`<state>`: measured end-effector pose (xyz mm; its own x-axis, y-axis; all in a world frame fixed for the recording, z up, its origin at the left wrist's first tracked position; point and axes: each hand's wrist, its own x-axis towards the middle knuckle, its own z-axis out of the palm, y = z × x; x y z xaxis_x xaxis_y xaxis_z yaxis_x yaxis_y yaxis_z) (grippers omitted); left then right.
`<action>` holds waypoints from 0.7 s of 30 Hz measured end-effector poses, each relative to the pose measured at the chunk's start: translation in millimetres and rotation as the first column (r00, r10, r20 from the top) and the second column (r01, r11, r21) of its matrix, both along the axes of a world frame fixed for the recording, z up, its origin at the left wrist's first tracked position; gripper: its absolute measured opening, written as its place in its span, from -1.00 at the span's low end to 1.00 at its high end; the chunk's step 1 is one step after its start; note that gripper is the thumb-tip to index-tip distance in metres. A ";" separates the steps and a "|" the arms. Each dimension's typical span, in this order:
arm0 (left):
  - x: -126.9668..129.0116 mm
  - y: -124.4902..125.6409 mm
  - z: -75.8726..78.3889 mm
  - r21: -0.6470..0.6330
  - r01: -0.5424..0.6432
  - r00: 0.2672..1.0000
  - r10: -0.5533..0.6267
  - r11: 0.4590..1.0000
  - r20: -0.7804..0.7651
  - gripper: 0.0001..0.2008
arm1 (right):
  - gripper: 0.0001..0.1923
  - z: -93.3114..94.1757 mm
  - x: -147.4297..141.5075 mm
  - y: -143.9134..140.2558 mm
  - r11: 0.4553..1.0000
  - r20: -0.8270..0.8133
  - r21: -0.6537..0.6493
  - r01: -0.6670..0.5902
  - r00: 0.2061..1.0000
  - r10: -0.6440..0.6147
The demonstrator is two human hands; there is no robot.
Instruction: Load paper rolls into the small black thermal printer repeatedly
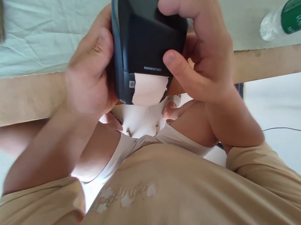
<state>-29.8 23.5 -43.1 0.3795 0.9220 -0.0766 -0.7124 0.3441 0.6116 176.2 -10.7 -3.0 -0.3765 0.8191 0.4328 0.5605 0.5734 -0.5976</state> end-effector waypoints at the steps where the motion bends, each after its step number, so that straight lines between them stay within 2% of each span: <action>1: -1.1 4.1 -4.1 -0.005 0.032 0.999 -0.032 0.999 -0.035 -0.43 | -0.53 -1.1 0.4 1.5 1.000 -0.013 0.014 -0.014 1.000 0.014; 3: 0.0 8.1 -9.1 0.028 0.066 0.986 -0.061 0.997 -0.154 -0.39 | -0.51 -3.8 1.4 4.6 0.998 -0.040 0.038 -0.043 0.998 0.044; 6: 10.4 -2.8 -8.2 0.107 -0.111 0.964 0.133 0.988 -0.231 -0.23 | -0.46 -7.1 4.1 8.2 0.996 -0.014 0.071 -0.060 0.998 0.061; 8: 19.6 -17.7 -3.7 0.155 -0.155 0.951 0.190 0.976 -0.245 -0.15 | -0.40 -7.0 6.9 9.3 0.993 0.032 0.087 -0.078 0.997 0.076; 10: 26.5 -30.9 1.4 0.148 -0.130 0.949 0.167 0.980 -0.268 -0.13 | -0.31 -4.6 9.9 9.2 0.988 0.079 0.086 -0.132 0.989 0.126; 13: 29.2 -36.4 5.9 0.089 -0.077 0.947 0.101 0.993 -0.305 -0.16 | -0.26 0.9 11.7 8.2 0.990 0.122 -0.029 -0.138 0.982 0.141; 15: 26.1 -30.6 5.1 0.075 -0.049 0.948 0.070 0.996 -0.310 -0.17 | -0.26 3.7 10.7 8.0 0.994 0.129 -0.057 -0.089 0.987 0.096; 17: 20.0 -21.2 0.9 0.093 -0.024 0.955 0.050 0.995 -0.291 -0.17 | -0.27 5.2 8.9 8.4 1.000 0.113 0.012 -0.017 0.993 0.016; 19: 11.7 -12.3 -6.2 0.138 0.001 0.960 0.038 0.990 -0.279 -0.23 | -0.32 6.3 7.3 8.4 0.993 0.063 0.077 0.090 0.994 -0.095; 21: 3.2 -6.5 -14.7 0.180 0.021 0.955 0.034 0.983 -0.293 -0.28 | -0.41 8.1 6.5 7.1 0.978 0.020 0.049 0.202 0.979 -0.203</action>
<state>-26.6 17.0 -57.8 0.3589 0.9332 -0.0174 -0.4936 0.2056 0.8451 182.7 -3.6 5.1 -0.2159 0.8589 0.4644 0.6821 0.4730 -0.5576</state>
